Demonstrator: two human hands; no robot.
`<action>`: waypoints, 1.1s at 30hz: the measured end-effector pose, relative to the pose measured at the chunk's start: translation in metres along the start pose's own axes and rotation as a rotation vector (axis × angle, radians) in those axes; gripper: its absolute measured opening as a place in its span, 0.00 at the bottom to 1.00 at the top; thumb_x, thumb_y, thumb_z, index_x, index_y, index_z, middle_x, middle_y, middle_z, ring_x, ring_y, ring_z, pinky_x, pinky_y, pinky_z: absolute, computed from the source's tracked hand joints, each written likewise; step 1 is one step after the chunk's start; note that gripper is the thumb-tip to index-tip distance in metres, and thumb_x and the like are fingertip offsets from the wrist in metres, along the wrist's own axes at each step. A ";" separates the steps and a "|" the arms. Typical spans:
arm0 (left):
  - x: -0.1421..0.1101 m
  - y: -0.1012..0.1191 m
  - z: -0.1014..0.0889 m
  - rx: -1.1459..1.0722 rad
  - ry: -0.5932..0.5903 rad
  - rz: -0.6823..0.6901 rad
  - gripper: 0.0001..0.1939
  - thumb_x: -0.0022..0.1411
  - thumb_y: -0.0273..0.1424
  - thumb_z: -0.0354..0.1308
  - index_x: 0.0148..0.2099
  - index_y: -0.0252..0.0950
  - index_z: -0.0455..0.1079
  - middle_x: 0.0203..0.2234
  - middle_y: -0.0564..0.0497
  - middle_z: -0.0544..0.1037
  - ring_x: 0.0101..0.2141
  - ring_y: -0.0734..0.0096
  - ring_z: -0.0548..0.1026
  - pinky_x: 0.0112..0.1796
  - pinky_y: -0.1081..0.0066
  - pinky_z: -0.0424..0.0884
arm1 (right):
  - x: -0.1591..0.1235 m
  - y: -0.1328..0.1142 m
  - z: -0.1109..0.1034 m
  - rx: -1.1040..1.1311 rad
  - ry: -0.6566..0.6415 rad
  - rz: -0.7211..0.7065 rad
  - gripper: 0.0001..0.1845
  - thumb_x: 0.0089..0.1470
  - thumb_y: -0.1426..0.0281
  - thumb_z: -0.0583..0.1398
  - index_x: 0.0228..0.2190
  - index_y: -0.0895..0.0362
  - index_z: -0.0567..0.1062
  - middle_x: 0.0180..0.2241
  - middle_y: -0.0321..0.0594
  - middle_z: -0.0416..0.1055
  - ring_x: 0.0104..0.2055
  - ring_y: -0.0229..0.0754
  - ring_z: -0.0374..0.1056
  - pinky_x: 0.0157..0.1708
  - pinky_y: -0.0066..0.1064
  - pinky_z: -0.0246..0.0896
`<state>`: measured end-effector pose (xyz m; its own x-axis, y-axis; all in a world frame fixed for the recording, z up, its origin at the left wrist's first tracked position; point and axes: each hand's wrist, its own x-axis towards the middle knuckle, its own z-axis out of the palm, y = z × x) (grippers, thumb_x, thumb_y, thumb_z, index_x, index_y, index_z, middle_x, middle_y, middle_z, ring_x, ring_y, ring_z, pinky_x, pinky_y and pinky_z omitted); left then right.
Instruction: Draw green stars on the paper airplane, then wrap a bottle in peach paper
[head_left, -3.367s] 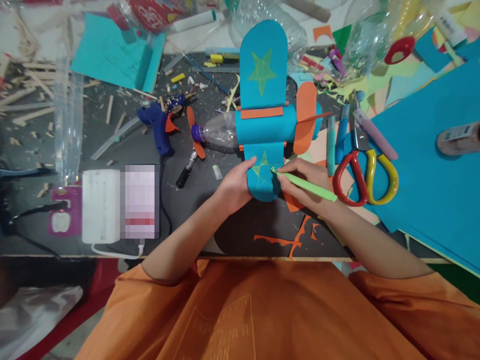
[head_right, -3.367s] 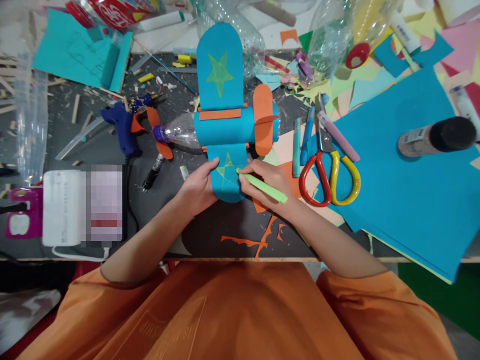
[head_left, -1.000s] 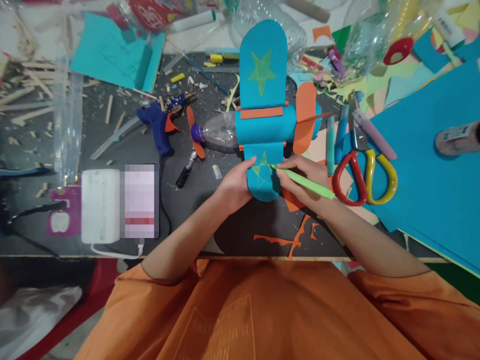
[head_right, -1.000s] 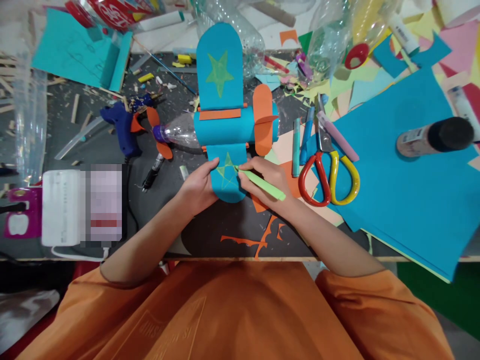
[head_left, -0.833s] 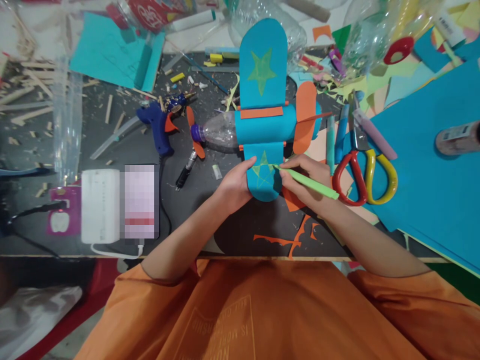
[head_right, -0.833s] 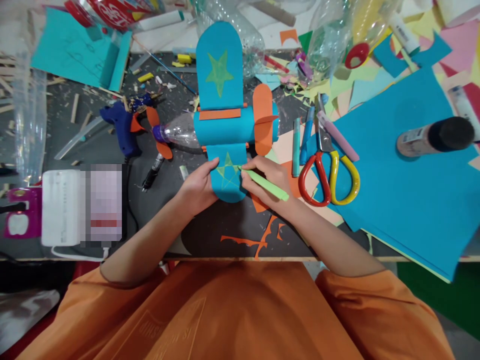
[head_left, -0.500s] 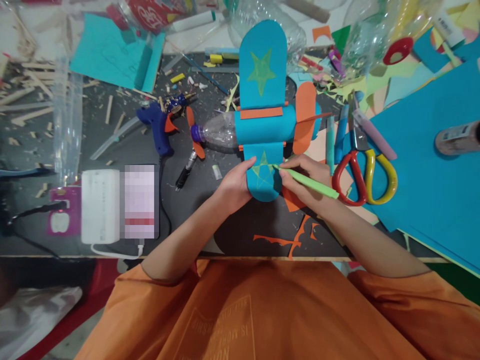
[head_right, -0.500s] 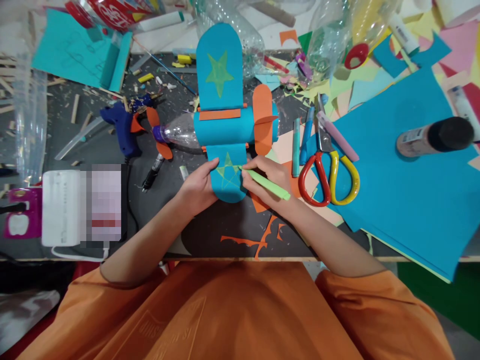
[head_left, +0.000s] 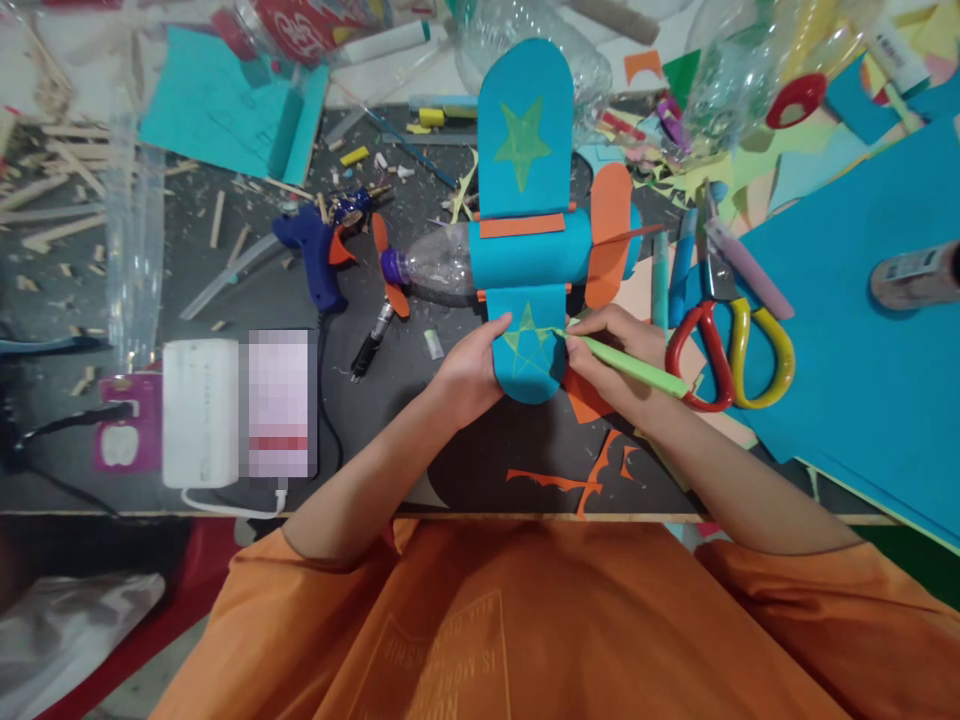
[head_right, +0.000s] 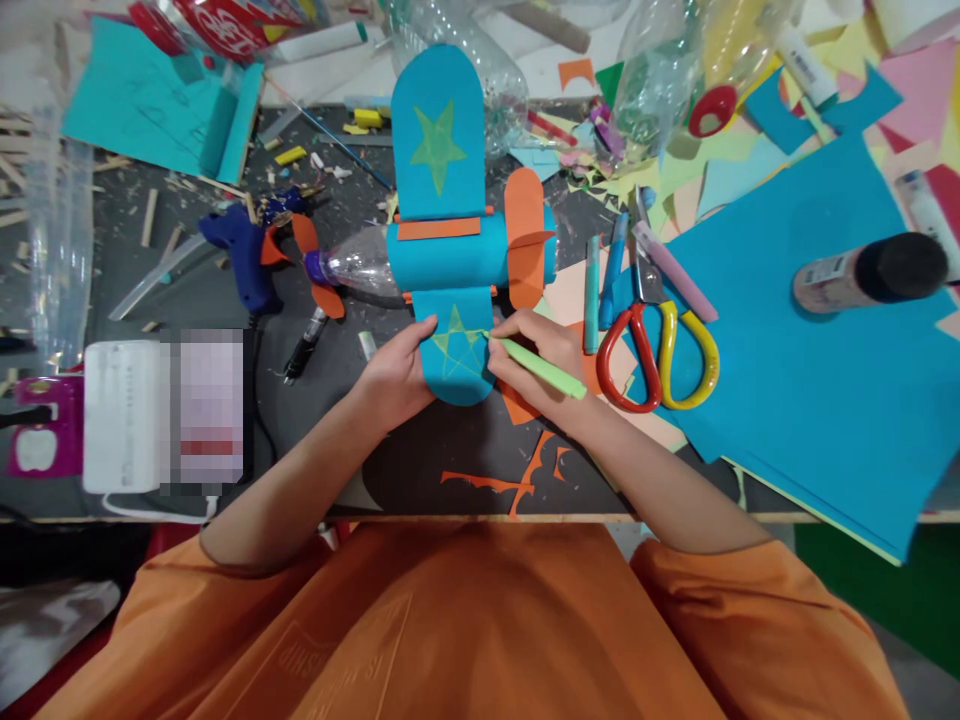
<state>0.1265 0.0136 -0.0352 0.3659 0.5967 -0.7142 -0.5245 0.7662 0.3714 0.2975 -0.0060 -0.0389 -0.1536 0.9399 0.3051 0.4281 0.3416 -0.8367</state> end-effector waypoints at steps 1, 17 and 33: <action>0.000 0.000 0.000 -0.001 -0.006 0.000 0.19 0.72 0.32 0.46 0.45 0.30 0.77 0.42 0.43 0.84 0.54 0.60 0.78 0.60 0.63 0.68 | 0.000 0.000 0.000 -0.002 -0.004 -0.007 0.06 0.56 0.71 0.61 0.27 0.53 0.71 0.23 0.34 0.74 0.23 0.38 0.69 0.24 0.30 0.64; 0.002 -0.002 -0.002 -0.019 -0.069 0.036 0.21 0.71 0.32 0.46 0.58 0.30 0.73 0.47 0.43 0.84 0.55 0.59 0.78 0.60 0.62 0.67 | -0.001 0.003 0.000 0.001 -0.024 -0.015 0.05 0.55 0.72 0.61 0.28 0.52 0.71 0.25 0.36 0.76 0.24 0.40 0.70 0.25 0.32 0.67; 0.001 -0.001 0.000 -0.003 -0.030 0.015 0.20 0.72 0.31 0.45 0.55 0.31 0.75 0.44 0.45 0.85 0.53 0.60 0.79 0.58 0.64 0.70 | 0.001 0.000 -0.001 -0.034 -0.027 -0.013 0.06 0.57 0.68 0.61 0.28 0.53 0.73 0.25 0.36 0.77 0.24 0.39 0.71 0.23 0.30 0.66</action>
<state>0.1271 0.0135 -0.0367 0.3807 0.6154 -0.6902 -0.5326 0.7561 0.3804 0.2980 -0.0053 -0.0388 -0.1833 0.9353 0.3026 0.4562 0.3536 -0.8166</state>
